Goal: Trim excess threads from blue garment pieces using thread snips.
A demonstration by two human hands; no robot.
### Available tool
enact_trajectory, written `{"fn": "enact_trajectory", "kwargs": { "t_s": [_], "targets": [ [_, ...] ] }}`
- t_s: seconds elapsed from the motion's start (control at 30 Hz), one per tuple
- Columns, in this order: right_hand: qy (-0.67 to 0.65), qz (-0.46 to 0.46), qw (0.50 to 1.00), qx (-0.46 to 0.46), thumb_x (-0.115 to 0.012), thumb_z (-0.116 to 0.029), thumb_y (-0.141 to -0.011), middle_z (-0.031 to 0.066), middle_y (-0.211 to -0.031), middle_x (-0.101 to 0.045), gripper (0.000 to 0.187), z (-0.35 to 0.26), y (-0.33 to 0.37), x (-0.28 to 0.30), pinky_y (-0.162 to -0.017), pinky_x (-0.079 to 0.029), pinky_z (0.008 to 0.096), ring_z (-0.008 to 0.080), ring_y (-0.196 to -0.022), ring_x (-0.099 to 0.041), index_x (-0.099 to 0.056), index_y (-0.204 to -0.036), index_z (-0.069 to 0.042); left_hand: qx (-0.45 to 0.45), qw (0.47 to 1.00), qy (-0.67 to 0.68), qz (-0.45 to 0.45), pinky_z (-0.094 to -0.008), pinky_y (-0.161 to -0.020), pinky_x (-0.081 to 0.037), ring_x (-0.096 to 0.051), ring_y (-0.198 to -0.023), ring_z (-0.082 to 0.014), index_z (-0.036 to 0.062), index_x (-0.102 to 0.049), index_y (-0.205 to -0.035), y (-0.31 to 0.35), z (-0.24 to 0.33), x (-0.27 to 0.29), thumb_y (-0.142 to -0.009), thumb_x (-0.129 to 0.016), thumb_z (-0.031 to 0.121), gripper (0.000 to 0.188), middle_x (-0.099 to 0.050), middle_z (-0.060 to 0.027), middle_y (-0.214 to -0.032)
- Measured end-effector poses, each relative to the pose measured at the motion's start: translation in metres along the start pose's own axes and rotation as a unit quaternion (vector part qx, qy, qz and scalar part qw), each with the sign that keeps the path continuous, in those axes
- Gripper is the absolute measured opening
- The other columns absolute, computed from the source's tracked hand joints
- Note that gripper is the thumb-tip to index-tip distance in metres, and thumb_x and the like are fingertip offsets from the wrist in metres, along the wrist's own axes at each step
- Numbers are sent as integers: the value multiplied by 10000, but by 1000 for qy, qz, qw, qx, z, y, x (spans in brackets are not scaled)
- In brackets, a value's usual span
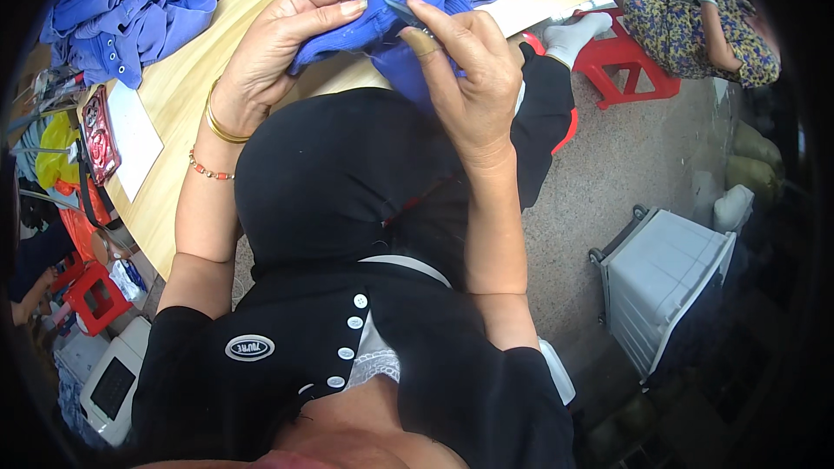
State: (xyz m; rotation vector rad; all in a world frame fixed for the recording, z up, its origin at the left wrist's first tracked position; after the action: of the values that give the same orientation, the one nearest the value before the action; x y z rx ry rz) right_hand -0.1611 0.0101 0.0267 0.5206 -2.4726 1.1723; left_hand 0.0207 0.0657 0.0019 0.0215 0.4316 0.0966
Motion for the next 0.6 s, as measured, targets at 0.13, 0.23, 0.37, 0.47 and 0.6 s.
{"fn": "enact_trajectory", "kwargs": {
  "t_s": [0.13,0.23,0.37,0.47,0.6],
  "targets": [
    [11,14,1000,7,-805,-64,-806,21,-723,-553,320,-1,1,1,-546,-387,251,112,-621,-509,-756,-1123,-64,-3,1000,26,1,-254,-953,-505,-656,-1039,-128,-10,-682,-1142,0,2,-2,-932,-685,92,233,-705,-65,-1092],
    [23,7,999,24,-817,-76,-795,19,-734,-553,347,-6,4,0,-553,-401,250,110,-635,-513,-752,-1136,-69,-7,999,36,4,-201,-877,-550,-692,-943,-103,-3,-687,-1158,-4,-6,10,-960,-665,115,232,-723,-63,-1041],
    [37,-16,999,-12,-830,-90,-777,30,-780,-576,410,-8,10,-3,-574,-432,248,121,-666,-541,-735,-1175,-80,2,998,62,22,-218,-882,-556,-690,-969,-119,-4,-669,-1181,-2,-2,8,-965,-655,96,238,-713,-73,-1072],
    [35,-19,999,11,-829,-87,-776,35,-782,-580,408,-9,12,-5,-572,-435,253,129,-667,-552,-736,-1174,-82,37,994,106,0,-207,-834,-496,-623,-912,-67,-2,-681,-1121,1,4,-5,-989,-624,114,185,-693,-16,-997],
    [56,-22,998,12,-831,-87,-769,43,-781,-578,415,-13,10,-6,-571,-451,264,138,-659,-565,-734,-1173,-78,39,995,90,12,-204,-815,-497,-630,-896,-66,-9,-686,-1106,0,1,-2,-992,-630,155,207,-696,-21,-994]
  ]
}}
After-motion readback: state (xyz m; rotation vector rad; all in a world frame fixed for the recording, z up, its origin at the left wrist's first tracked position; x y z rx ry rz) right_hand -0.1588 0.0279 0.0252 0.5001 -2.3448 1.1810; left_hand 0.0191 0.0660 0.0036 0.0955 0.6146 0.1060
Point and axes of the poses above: each hand's wrist, its own y-axis away from the middle knuckle, its own x-axis out of the back of the hand, z = x × y, the point moved 4 cm from there along -y, towards the middle knuckle
